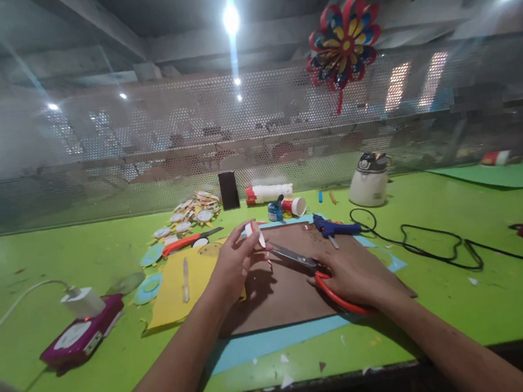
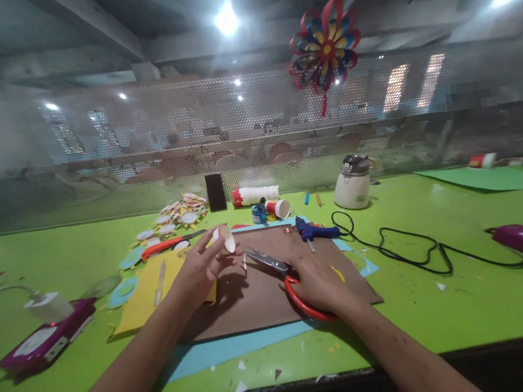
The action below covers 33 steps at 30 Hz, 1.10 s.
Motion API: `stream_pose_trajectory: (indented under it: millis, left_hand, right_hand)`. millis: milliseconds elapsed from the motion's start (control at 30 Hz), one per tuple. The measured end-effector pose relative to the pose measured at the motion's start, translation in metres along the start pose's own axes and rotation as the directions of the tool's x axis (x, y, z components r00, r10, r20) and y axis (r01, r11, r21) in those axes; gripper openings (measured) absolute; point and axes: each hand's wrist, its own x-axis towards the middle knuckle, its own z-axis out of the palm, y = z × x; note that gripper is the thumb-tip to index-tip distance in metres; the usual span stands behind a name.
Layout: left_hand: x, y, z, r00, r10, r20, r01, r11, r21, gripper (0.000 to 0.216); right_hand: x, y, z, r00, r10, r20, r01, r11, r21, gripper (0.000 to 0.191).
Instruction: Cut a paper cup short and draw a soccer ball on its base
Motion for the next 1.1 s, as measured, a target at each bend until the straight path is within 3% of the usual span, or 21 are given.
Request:
stream_pose_trajectory:
  millis: [67, 133, 533, 1100]
  left_hand:
    - [0.004, 0.000, -0.005, 0.997, -0.070, -0.024, 0.067, 0.991, -0.113, 0.024]
    - [0.009, 0.000, -0.009, 0.993, -0.104, -0.058, 0.093, 0.983, -0.160, 0.024]
    - [0.018, 0.004, -0.016, 0.958, -0.179, -0.223, 0.102, 0.943, -0.316, 0.020]
    - [0.017, 0.009, -0.017, 0.954, -0.102, -0.282, -0.004, 0.936, -0.352, 0.014]
  right_hand:
    - [-0.001, -0.002, -0.001, 1.000, 0.001, -0.006, -0.001, 1.000, -0.002, 0.034]
    - [-0.002, -0.003, -0.003, 1.000, -0.001, -0.012, 0.000, 1.000, -0.011, 0.033]
    - [-0.004, -0.010, -0.011, 1.000, -0.020, 0.018, 0.021, 0.997, -0.072, 0.034]
    - [-0.005, -0.014, -0.020, 0.997, 0.079, 0.012, -0.079, 0.997, -0.023, 0.028]
